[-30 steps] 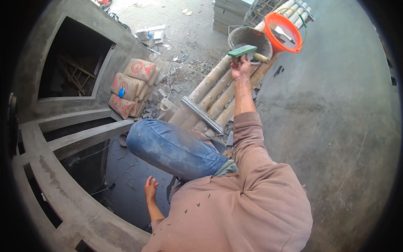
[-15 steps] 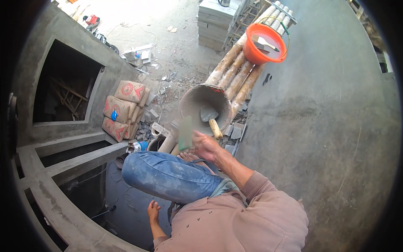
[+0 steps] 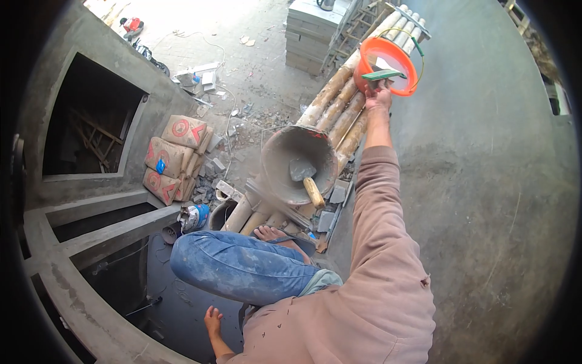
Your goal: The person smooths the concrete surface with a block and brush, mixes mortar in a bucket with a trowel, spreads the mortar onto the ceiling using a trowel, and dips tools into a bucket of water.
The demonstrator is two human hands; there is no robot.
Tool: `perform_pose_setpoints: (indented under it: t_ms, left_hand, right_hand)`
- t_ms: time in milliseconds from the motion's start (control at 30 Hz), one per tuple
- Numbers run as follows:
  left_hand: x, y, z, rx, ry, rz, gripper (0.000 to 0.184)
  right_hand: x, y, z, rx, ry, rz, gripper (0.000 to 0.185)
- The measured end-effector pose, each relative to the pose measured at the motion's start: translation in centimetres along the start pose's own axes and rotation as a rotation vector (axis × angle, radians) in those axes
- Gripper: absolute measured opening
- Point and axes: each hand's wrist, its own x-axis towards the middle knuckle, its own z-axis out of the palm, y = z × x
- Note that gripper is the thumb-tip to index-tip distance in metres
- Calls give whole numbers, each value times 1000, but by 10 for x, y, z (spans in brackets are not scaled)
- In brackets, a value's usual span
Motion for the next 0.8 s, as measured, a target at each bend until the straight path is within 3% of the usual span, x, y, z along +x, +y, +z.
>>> perform_pose_setpoints:
  t_ms: [133,267,400,433,567,667,733,800]
  left_hand:
    - [-6,-28,-11,-34,41,2,54]
    - [-11,-48,-10,-51,39,-70,54]
    - [-14,-62,-2,-81,19,-116,52]
    - [-14,-59,0,-84,6,-134,52]
    - [-8,-53,7,-53,-22,-136,52]
    - [1,-36,7,-28,-39,-112,53]
    - [9,-33,12,-57,-46,-72,53]
    - [14,-18,14,-37,-67,-58,53]
  right_hand:
    - [32,-9,-4,36,56,-10,35]
    - [51,-15,-5,171,-81,-27,28]
    - [41,-18,4,155,94,85,23]
    - [37,-17,0,167,-13,114,23]
    - [33,-20,3,207,79,102,22]
    - [21,-18,7,-65,-34,71,22]
    - [29,-14,10,-46,5,13,17]
    - [7,-15,30,-339,89,-3,18]
